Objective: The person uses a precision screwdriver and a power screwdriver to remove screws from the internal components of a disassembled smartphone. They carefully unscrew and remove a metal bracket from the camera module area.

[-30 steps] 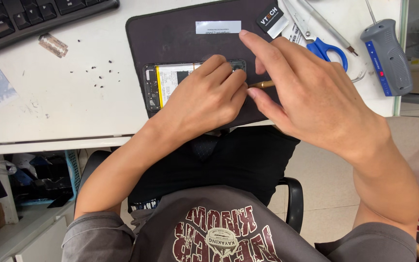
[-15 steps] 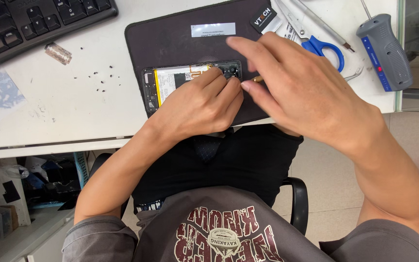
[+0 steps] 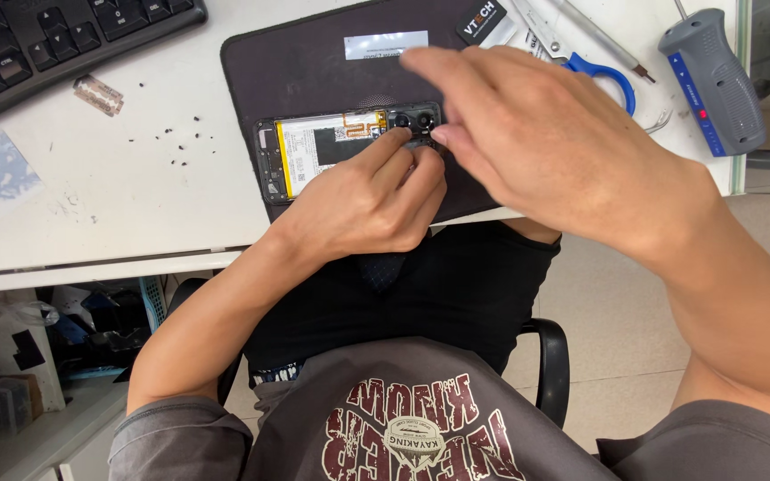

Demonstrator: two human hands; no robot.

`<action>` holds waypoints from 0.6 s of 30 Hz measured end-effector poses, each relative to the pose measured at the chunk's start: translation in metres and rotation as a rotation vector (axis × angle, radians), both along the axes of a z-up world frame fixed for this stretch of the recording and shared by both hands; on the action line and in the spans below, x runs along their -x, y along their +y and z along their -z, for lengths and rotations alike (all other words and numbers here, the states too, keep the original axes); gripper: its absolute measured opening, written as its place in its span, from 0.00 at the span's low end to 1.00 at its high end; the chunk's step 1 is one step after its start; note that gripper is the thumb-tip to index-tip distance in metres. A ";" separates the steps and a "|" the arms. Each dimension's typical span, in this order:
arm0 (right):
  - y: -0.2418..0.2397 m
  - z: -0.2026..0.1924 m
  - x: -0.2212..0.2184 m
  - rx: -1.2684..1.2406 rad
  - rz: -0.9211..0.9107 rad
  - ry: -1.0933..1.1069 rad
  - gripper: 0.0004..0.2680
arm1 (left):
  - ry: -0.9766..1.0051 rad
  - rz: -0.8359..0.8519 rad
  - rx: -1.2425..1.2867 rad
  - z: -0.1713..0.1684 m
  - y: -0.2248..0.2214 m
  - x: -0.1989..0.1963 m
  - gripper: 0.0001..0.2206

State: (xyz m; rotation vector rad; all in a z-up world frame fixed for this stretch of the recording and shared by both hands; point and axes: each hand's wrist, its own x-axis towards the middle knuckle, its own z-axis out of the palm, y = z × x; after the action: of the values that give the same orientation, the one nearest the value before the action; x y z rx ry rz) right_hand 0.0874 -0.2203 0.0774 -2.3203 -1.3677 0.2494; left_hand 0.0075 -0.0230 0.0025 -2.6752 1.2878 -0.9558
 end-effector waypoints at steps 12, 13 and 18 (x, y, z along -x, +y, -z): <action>0.003 0.001 0.001 0.048 -0.108 -0.072 0.22 | 0.012 -0.028 -0.015 0.004 -0.005 0.005 0.06; 0.003 0.000 0.001 0.078 -0.115 -0.017 0.24 | 0.009 -0.033 -0.026 0.004 -0.005 0.005 0.06; 0.004 -0.005 0.002 0.075 -0.067 -0.087 0.21 | 0.022 -0.031 -0.032 0.003 -0.007 0.006 0.07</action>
State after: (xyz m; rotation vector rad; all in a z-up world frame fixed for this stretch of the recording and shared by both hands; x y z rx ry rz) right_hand 0.0858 -0.2164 0.0819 -2.3745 -1.5042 0.2258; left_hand 0.0014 -0.0296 -0.0003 -2.6811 1.2509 -0.8965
